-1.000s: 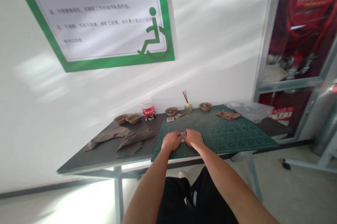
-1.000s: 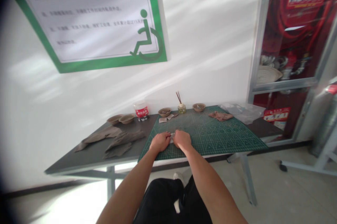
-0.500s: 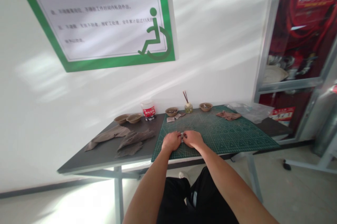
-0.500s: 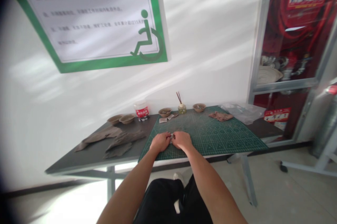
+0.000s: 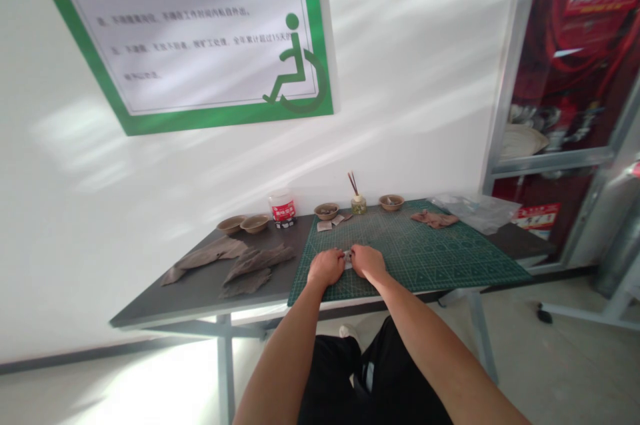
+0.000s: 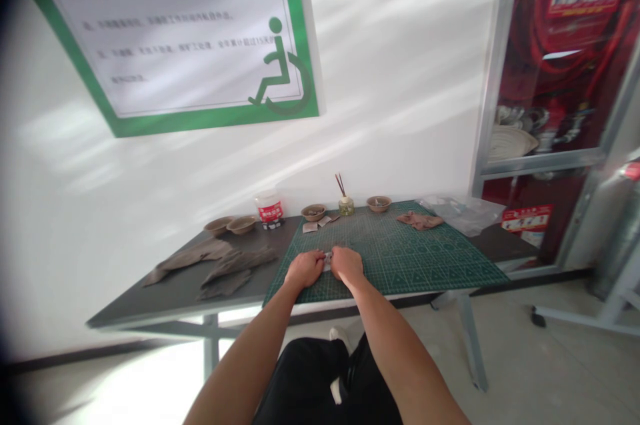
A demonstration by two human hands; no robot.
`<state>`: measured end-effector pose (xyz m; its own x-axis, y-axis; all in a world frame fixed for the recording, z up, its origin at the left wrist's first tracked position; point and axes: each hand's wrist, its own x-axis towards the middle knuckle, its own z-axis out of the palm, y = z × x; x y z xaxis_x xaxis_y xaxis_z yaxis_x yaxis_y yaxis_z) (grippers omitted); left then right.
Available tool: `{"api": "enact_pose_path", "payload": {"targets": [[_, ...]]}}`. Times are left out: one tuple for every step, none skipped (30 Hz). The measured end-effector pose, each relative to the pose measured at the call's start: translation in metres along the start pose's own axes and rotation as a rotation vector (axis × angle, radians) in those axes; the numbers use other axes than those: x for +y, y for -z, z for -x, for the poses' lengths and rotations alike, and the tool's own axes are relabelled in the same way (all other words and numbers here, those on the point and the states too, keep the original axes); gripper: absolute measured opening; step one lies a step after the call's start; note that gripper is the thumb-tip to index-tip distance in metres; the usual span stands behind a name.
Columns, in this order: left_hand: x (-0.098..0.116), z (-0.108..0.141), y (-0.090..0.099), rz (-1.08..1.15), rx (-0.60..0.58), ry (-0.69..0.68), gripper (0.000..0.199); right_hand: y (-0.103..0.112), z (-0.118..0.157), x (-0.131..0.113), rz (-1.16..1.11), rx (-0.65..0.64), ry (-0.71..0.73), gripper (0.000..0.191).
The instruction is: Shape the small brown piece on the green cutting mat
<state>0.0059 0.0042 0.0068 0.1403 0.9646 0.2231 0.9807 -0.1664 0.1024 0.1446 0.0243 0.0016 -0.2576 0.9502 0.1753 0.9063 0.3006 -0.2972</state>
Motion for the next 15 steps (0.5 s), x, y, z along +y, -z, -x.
{"api": "enact_pose_path", "payload": {"targets": [[0.0006, 0.0004, 0.0008, 0.003, -0.007, 0.009, 0.034, 0.0004, -0.0001, 0.0005, -0.001, -0.002, 0.017, 0.036], [0.0011, 0.0007, 0.0015, 0.005, -0.011, 0.015, 0.034, 0.0009, 0.0001, 0.0010, -0.003, -0.003, 0.038, 0.037], [0.0014, 0.0010, 0.0019, 0.007, -0.012, 0.014, 0.034, 0.0016, 0.0005, 0.0015, -0.005, -0.005, 0.060, 0.037], [0.0014, 0.0011, 0.0022, 0.008, -0.011, 0.010, 0.034, 0.0024, 0.0011, 0.0019, -0.007, -0.008, 0.081, 0.037], [0.0013, 0.0012, 0.0023, 0.009, -0.007, 0.003, 0.034, 0.0031, 0.0019, 0.0022, -0.009, -0.011, 0.096, 0.037], [0.0011, 0.0012, 0.0021, 0.010, -0.001, -0.006, 0.034, 0.0038, 0.0028, 0.0022, -0.012, -0.012, 0.107, 0.036], [0.0008, 0.0011, 0.0019, 0.012, 0.006, -0.013, 0.034, 0.0043, 0.0037, 0.0021, -0.014, -0.010, 0.111, 0.035], [0.0005, 0.0010, 0.0016, 0.013, 0.010, -0.015, 0.034, 0.0047, 0.0047, 0.0018, -0.017, -0.007, 0.110, 0.034], [0.0002, 0.0008, 0.0012, 0.014, 0.010, -0.011, 0.034, 0.0048, 0.0056, 0.0015, -0.019, -0.003, 0.105, 0.033], [-0.0001, 0.0006, 0.0008, 0.015, 0.008, -0.003, 0.034, 0.0048, 0.0064, 0.0011, -0.022, 0.001, 0.097, 0.033], [-0.0003, 0.0003, 0.0004, 0.015, 0.005, 0.005, 0.034, 0.0046, 0.0071, 0.0007, -0.023, 0.006, 0.088, 0.033], [-0.0005, 0.0001, 0.0001, 0.015, 0.004, 0.012, 0.034, 0.0042, 0.0075, 0.0004, -0.023, 0.011, 0.080, 0.034], [-0.0006, -0.0001, -0.0002, 0.014, 0.006, 0.014, 0.034, 0.0037, 0.0077, 0.0002, -0.022, 0.016, 0.070, 0.035], [-0.0007, -0.0002, -0.0004, 0.013, 0.009, 0.011, 0.034, 0.0030, 0.0076, 0.0000, -0.018, 0.020, 0.059, 0.035], [-0.0006, -0.0003, -0.0005, 0.012, 0.012, 0.009, 0.034, 0.0023, 0.0072, -0.0001, -0.013, 0.026, 0.045, 0.035]]}}
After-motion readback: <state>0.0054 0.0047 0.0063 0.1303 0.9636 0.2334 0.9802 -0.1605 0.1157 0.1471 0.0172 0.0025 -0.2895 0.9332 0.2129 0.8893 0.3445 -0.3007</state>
